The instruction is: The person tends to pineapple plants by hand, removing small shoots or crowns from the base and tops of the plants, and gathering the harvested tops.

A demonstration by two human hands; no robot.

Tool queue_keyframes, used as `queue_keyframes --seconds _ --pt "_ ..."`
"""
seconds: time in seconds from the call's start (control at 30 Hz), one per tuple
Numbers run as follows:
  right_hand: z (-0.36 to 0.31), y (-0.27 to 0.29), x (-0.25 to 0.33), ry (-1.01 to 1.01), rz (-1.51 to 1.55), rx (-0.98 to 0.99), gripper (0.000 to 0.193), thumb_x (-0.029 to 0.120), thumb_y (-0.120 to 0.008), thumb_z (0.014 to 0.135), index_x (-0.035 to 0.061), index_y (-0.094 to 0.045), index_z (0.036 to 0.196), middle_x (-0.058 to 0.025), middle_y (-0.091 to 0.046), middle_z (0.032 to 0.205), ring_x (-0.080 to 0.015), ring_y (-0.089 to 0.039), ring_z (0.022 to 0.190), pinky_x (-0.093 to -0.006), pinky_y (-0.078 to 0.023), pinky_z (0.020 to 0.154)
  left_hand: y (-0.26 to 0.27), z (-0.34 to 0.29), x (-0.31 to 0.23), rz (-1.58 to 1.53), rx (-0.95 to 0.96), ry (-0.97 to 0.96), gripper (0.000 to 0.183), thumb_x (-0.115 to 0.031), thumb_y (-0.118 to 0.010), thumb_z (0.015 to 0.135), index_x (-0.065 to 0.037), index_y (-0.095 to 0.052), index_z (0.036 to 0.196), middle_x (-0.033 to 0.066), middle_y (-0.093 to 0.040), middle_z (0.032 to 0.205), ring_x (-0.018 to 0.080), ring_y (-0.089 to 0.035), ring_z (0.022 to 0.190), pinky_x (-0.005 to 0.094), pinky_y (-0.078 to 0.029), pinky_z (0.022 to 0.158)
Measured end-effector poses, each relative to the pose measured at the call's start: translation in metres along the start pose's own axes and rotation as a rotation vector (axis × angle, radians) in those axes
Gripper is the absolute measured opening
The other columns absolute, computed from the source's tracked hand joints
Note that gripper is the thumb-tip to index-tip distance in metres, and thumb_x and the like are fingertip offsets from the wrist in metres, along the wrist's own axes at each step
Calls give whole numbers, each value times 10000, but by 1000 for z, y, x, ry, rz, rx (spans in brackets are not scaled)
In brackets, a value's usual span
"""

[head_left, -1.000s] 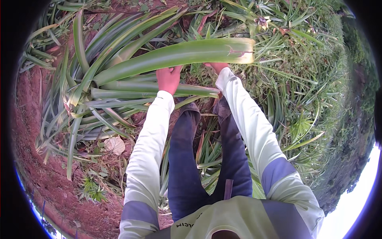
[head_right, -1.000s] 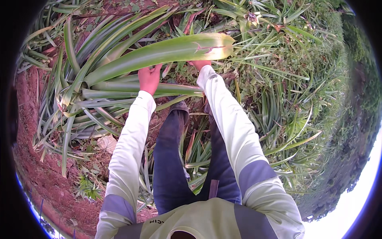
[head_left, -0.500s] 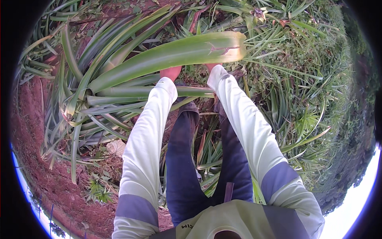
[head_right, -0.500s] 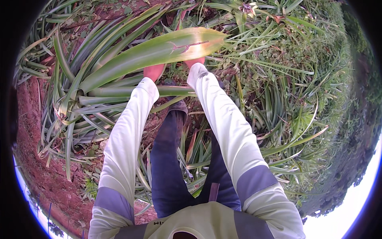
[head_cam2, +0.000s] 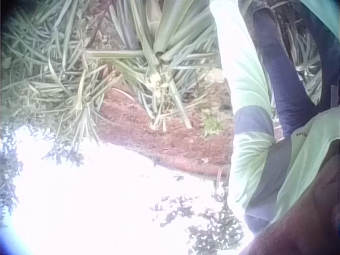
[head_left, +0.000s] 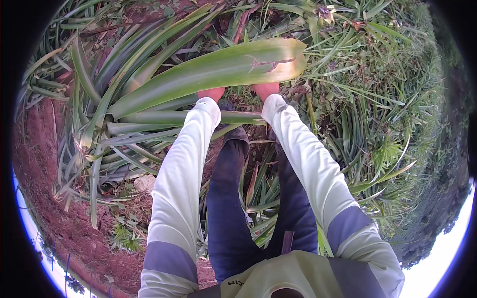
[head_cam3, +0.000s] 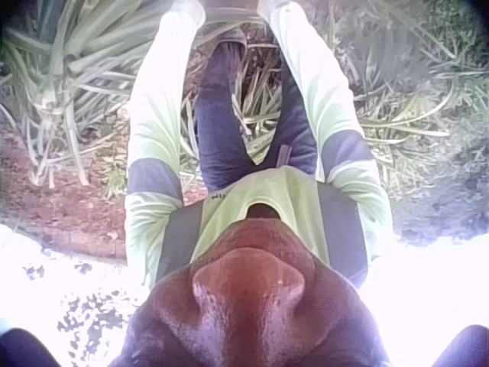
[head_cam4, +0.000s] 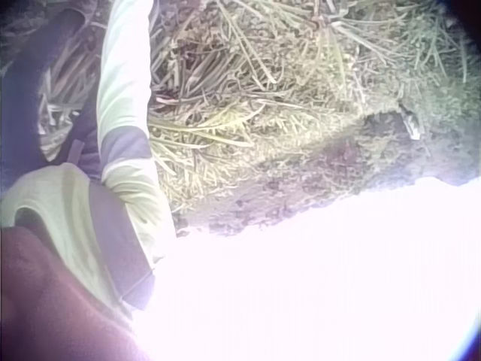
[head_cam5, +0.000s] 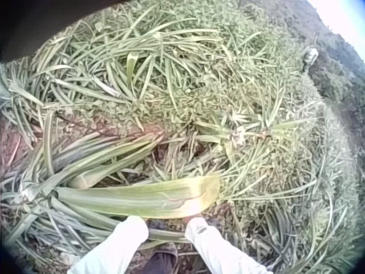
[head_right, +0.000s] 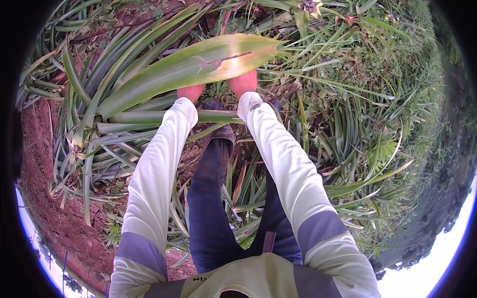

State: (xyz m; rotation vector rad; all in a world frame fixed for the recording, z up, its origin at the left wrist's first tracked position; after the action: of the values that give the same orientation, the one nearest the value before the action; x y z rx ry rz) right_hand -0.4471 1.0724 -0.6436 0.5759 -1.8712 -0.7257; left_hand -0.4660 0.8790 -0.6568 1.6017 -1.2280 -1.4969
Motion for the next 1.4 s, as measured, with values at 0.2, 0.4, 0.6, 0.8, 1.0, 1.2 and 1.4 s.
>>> queue_keyframes --seconds 0.2,0.4,0.6,0.8,1.0,1.2,1.4 --pt "-8 -3 -3 16 44 -47 288 205 -617 860 27 -640 1086 -249 -642 1087 -460 -601 989 -525 -496 828 1 -6 4 60 -82 11 307 -249 -627 875 -124 -664 1153 135 -652 1179 372 -594 1091 471 -460 932" --pt "-14 3 -7 38 16 -171 166 126 -606 845 5 -687 922 -286 -653 832 -480 -629 785 -552 -515 720 5 -8 -7 33 -73 -33 314 -219 -659 846 -133 -664 1148 138 -668 1120 382 -617 1030 484 -490 868" --pt "-25 6 -10 11 52 -210 190 94 -586 843 14 -674 991 -280 -647 775 -483 -627 738 -552 -509 706 -6 -10 -5 127 99 39 363 -259 -695 834 -125 -652 1168 156 -649 1153 388 -604 1055 495 -484 876" --pt "-37 9 -15 -41 134 -233 266 37 -571 843 89 -654 1089 -274 -649 797 -463 -636 763 -543 -497 688 -16 -20 -1 55 35 74 361 -274 -717 820 -145 -672 1155 157 -684 1044 398 -631 980 498 -502 838" --pt "-47 0 -21 -85 188 -148 285 36 -583 853 138 -645 1112 -261 -654 826 -455 -639 795 -527 -500 692 -28 -37 10 42 33 78 231 -230 -742 801 -112 -748 1000 204 -693 939 421 -655 883 499 -522 782" --pt "-53 -7 -39 -95 220 -105 252 27 -608 840 101 -647 1077 -240 -660 824 -446 -637 807 -499 -503 699 -36 -49 4 -77 99 214 205 -160 -773 766 -112 -774 965 197 -709 907 406 -673 863 461 -538 799" --pt "-67 -14 -71 -27 265 -118 322 0 -603 834 132 -651 1123 -228 -669 868 -436 -646 816 -487 -512 699 -52 -66 -1 -163 142 222 223 -114 -773 735 -88 -758 957 217 -687 980 403 -635 975 465 -523 848"
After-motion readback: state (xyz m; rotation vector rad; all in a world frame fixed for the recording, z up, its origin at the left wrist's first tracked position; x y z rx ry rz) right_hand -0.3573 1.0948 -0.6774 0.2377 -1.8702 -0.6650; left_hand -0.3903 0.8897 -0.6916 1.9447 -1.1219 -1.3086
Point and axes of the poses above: each hand's wrist, its own z-axis towards the middle knuckle, its own y-axis out of the back of the hand, x = y × z, the point moved 5 cm from there along z, towards the middle knuckle
